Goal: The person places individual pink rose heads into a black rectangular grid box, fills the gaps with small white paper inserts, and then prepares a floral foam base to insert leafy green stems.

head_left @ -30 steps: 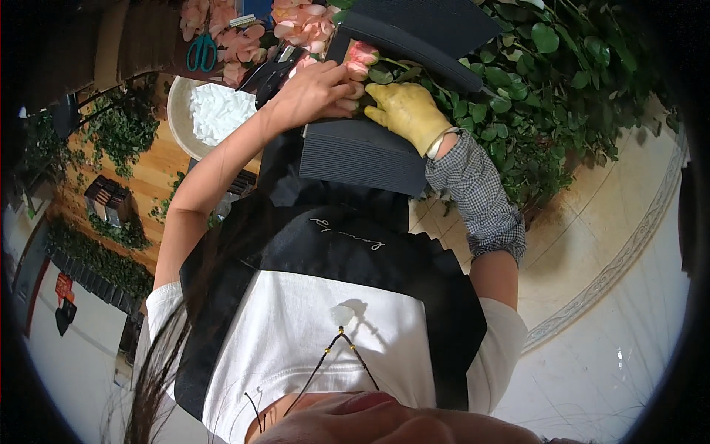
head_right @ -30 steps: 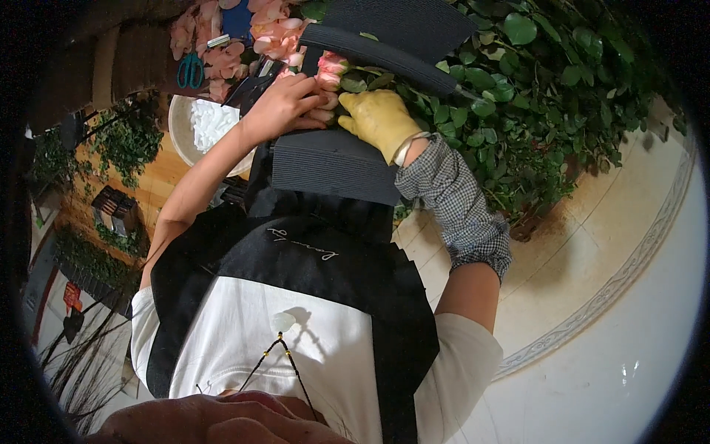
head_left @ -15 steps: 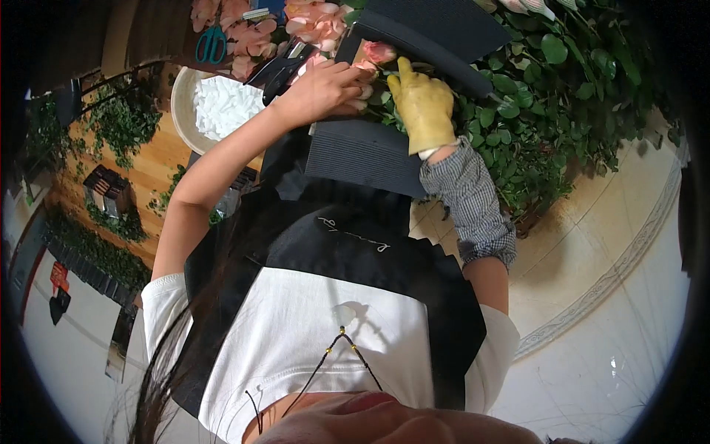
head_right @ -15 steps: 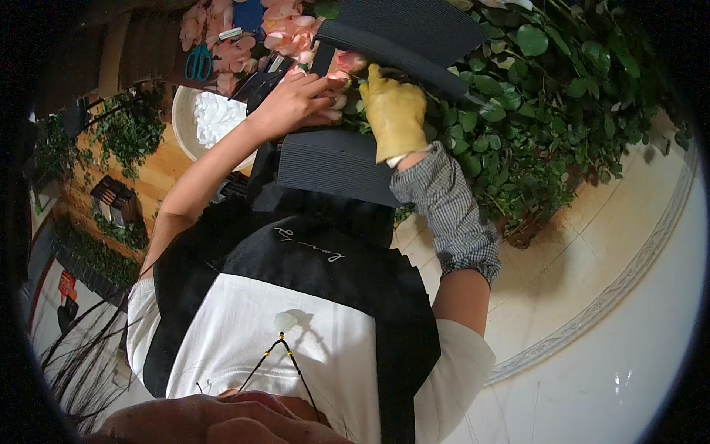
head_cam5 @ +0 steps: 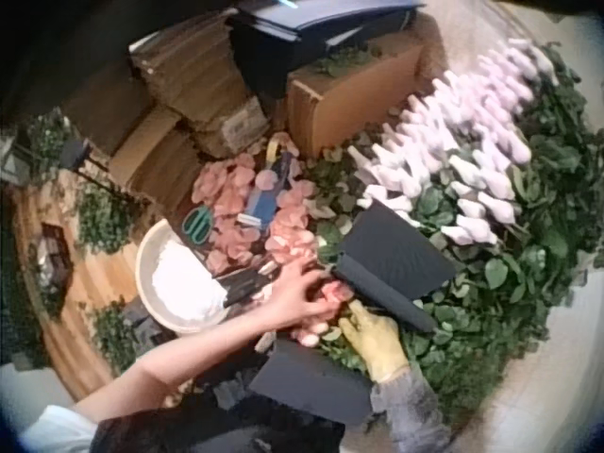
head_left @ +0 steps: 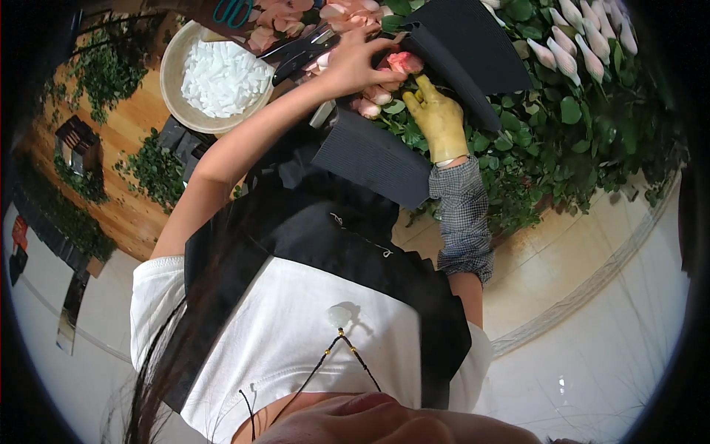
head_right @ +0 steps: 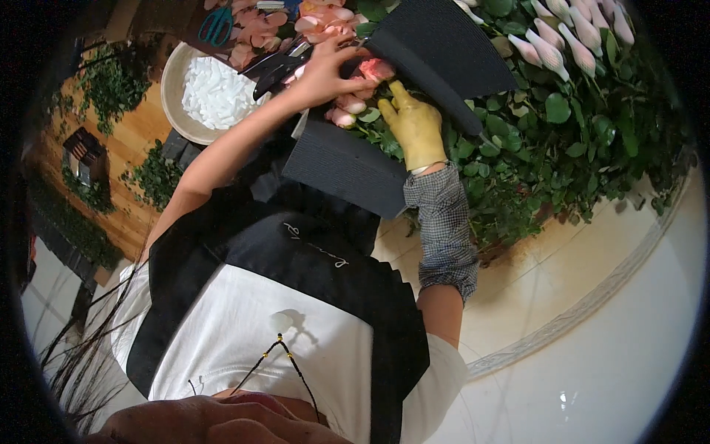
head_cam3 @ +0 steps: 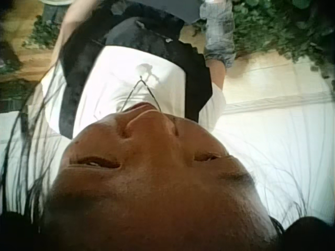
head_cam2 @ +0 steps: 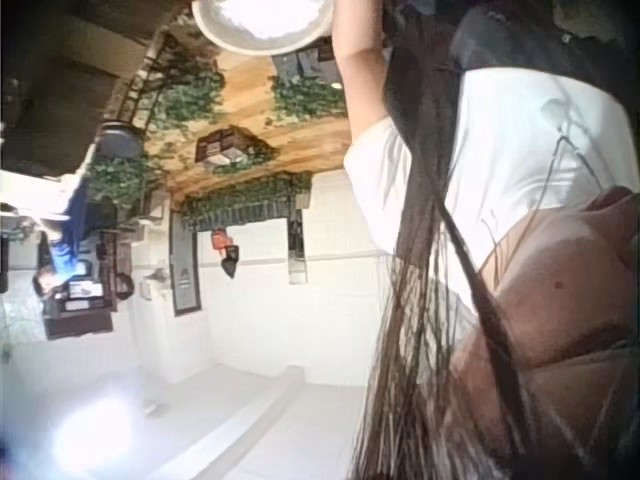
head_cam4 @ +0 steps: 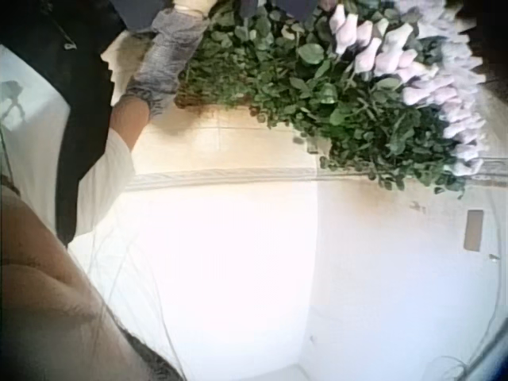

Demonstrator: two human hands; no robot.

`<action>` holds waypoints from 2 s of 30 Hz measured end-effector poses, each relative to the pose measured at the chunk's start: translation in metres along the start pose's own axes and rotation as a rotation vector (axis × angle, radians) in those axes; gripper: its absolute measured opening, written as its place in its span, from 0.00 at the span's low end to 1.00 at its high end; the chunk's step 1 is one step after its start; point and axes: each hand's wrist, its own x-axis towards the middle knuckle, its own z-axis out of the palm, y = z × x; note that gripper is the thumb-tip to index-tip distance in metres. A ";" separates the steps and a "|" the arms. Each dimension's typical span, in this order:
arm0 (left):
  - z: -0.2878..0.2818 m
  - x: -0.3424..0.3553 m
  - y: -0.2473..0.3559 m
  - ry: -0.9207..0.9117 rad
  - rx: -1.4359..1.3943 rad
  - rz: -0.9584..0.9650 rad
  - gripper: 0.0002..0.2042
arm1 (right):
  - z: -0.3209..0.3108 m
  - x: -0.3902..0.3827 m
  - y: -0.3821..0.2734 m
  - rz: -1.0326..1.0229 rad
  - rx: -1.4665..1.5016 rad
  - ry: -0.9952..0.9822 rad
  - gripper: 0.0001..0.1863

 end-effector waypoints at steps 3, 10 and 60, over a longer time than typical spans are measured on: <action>0.026 0.003 0.001 0.019 0.082 -0.036 0.30 | -0.007 0.001 -0.004 0.009 -0.047 -0.035 0.26; 0.025 -0.009 0.004 0.075 -0.039 -0.103 0.26 | -0.042 -0.026 -0.051 0.013 0.472 0.268 0.17; -0.011 0.009 0.055 -0.674 0.084 -0.015 0.14 | -0.091 -0.061 0.061 0.215 0.585 0.331 0.26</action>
